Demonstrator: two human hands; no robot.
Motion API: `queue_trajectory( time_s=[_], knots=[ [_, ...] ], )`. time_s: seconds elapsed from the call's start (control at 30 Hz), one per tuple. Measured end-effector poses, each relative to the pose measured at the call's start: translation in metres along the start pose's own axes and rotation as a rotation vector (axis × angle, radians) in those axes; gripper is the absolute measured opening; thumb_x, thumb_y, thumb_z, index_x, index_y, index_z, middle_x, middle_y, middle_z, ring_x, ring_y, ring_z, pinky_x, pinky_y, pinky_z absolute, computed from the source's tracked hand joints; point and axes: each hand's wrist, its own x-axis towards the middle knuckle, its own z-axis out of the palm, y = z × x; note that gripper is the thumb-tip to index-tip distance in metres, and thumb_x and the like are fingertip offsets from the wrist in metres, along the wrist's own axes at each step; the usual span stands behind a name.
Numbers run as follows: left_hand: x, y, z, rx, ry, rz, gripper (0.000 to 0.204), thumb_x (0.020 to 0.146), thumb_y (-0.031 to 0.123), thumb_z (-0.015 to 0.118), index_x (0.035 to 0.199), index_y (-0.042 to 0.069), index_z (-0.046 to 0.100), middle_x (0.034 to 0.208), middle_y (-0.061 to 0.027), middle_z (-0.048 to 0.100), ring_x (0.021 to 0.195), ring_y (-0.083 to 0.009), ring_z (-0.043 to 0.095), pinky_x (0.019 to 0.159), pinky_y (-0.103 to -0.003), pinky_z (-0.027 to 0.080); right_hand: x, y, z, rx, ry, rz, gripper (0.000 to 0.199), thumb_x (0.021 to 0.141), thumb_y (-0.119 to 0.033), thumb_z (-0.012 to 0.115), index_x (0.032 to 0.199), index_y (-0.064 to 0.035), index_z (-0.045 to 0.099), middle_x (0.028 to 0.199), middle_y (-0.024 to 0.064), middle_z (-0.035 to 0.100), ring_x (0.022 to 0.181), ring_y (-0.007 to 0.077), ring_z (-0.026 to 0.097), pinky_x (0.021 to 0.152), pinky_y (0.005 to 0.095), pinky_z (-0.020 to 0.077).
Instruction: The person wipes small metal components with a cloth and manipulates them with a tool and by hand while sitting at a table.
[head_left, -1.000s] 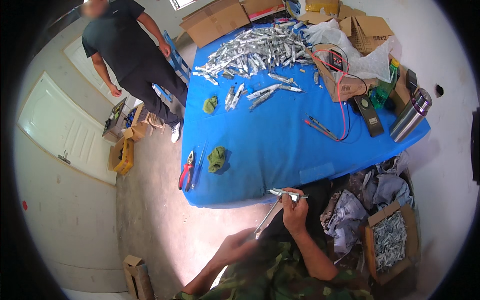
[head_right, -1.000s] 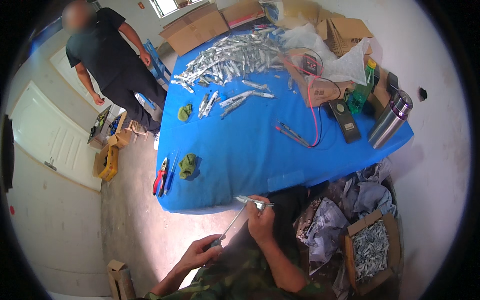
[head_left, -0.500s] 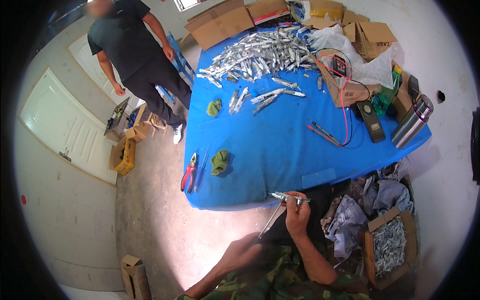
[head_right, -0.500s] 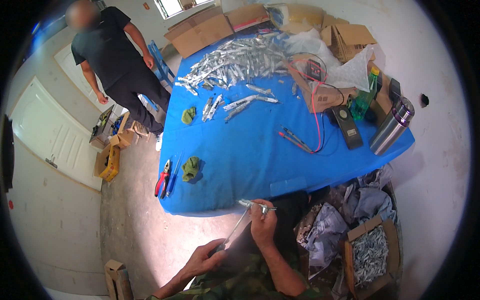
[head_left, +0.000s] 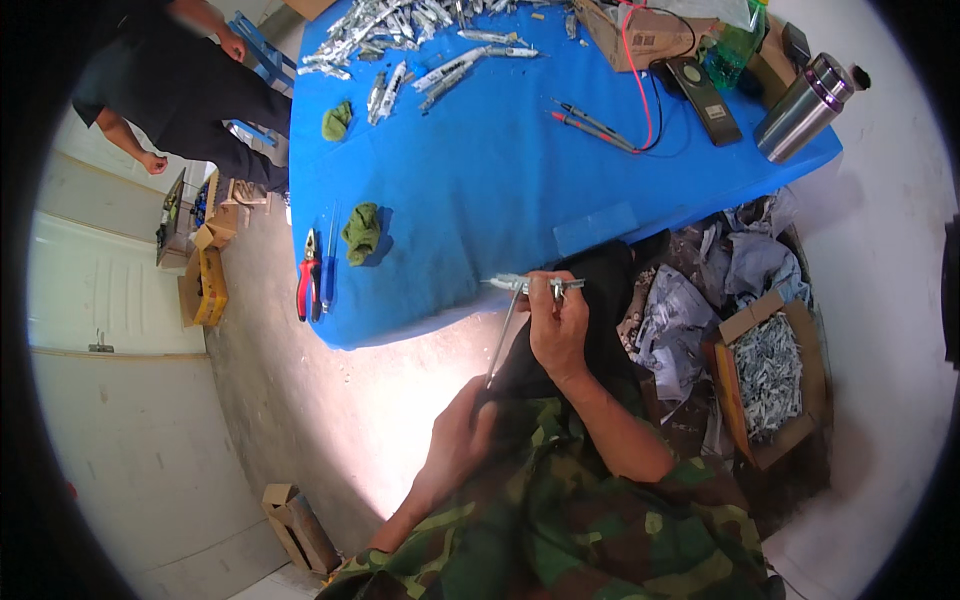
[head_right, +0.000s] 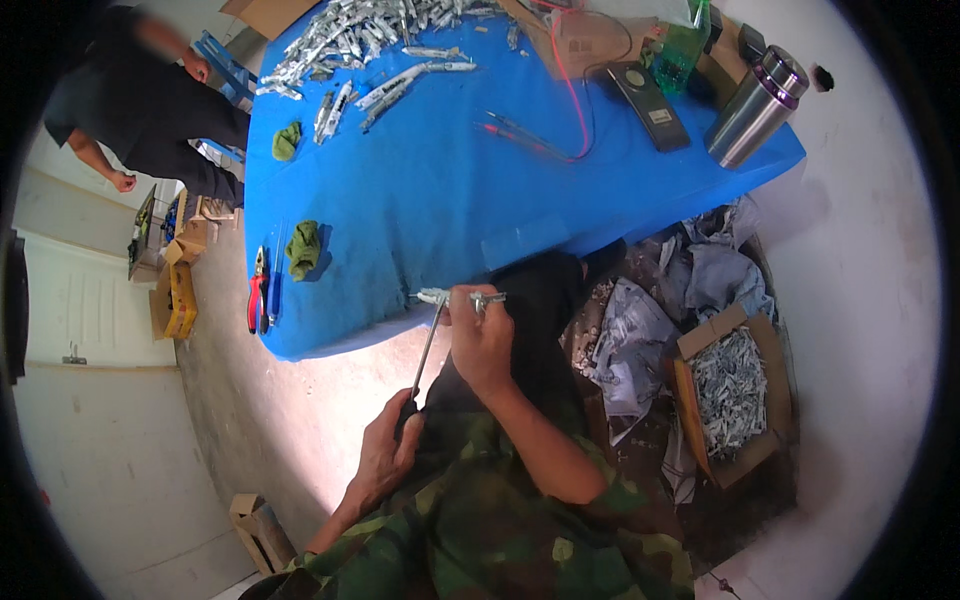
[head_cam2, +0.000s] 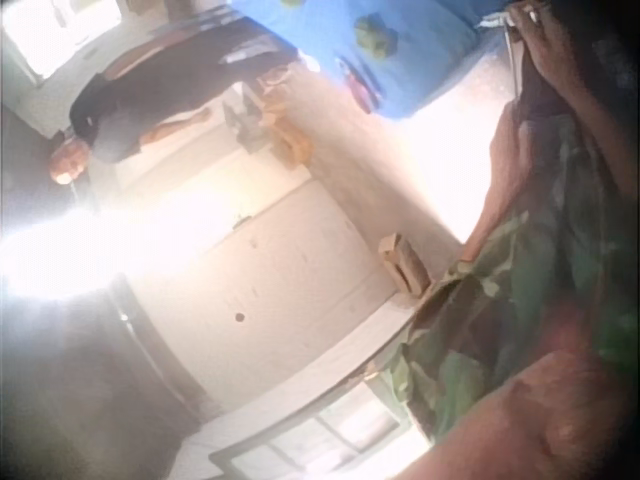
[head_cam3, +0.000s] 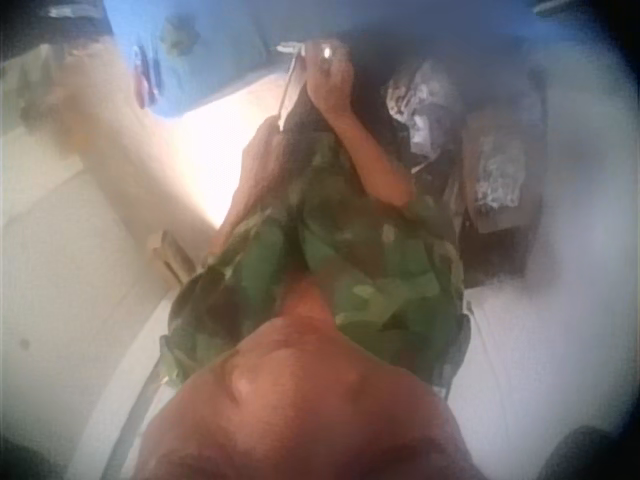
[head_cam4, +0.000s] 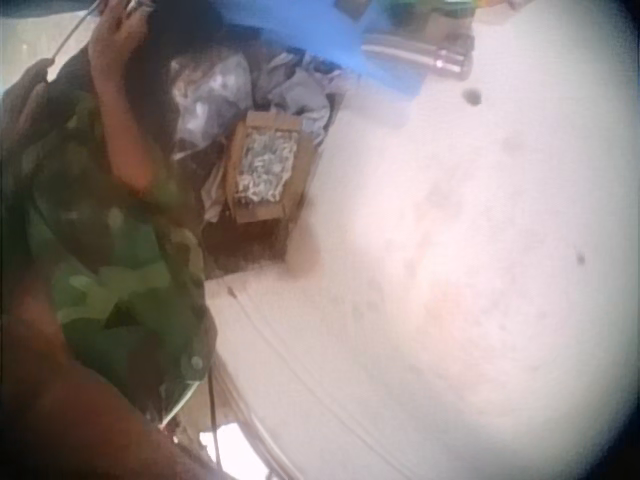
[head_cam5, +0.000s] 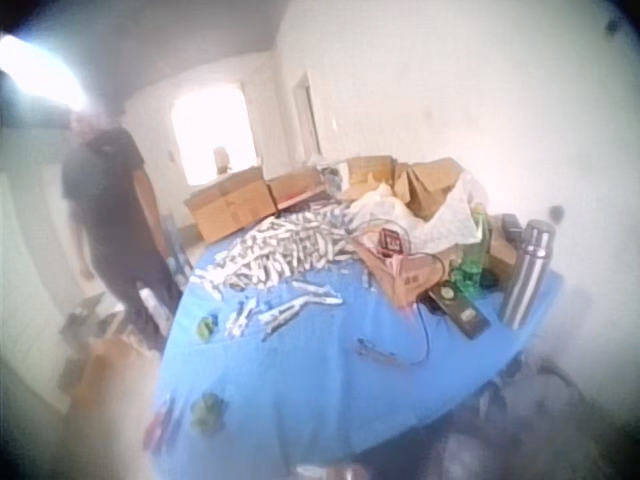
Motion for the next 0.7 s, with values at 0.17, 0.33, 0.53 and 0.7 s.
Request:
queue_trajectory(
  time_s=[0.17, 0.33, 0.53, 0.7],
  knots=[
    [0.006, -0.010, 0.016, -0.018, 0.042, 0.135, 0.038, 0.106, 0.015, 0.057, 0.141, 0.002, 0.053, 0.082, -0.0101, 0.060, 0.070, -0.0185, 0.058, 0.067, -0.033, 0.049, 0.001, 0.000, 0.004, 0.112, 0.031, 0.029, 0.024, 0.106, -0.020, 0.061, 0.100, 0.0032, 0.062, 0.086, 0.0117, 0.075, 0.077, 0.0172, 0.074, 0.072, 0.0315, 0.0588],
    [0.004, -0.029, 0.027, -0.100, -0.015, 0.008, 0.039, 0.107, 0.017, 0.055, 0.144, 0.004, 0.053, 0.082, -0.0049, 0.063, 0.067, -0.0120, 0.057, 0.063, -0.028, 0.048, 0.001, -0.004, 0.007, 0.153, 0.022, 0.092, 0.026, 0.108, -0.021, 0.059, 0.099, 0.0035, 0.060, 0.087, 0.0123, 0.074, 0.079, 0.0164, 0.074, 0.073, 0.0300, 0.0596],
    [0.009, -0.027, 0.027, -0.178, -0.038, -0.042, 0.040, 0.106, 0.018, 0.057, 0.143, 0.003, 0.055, 0.083, -0.0031, 0.064, 0.067, -0.0103, 0.057, 0.063, -0.027, 0.047, 0.004, -0.001, 0.007, 0.234, 0.021, 0.112, 0.027, 0.109, -0.023, 0.059, 0.102, 0.0024, 0.059, 0.088, 0.0109, 0.073, 0.079, 0.0152, 0.074, 0.072, 0.0291, 0.0595],
    [0.005, -0.006, 0.010, -0.202, -0.046, -0.132, 0.039, 0.105, 0.018, 0.059, 0.140, 0.002, 0.058, 0.082, -0.0029, 0.064, 0.068, -0.0104, 0.057, 0.063, -0.027, 0.047, 0.003, -0.001, 0.005, 0.150, 0.005, 0.076, 0.025, 0.109, -0.023, 0.059, 0.103, 0.0018, 0.059, 0.089, 0.0106, 0.072, 0.077, 0.0139, 0.072, 0.072, 0.0286, 0.0585]
  ],
)
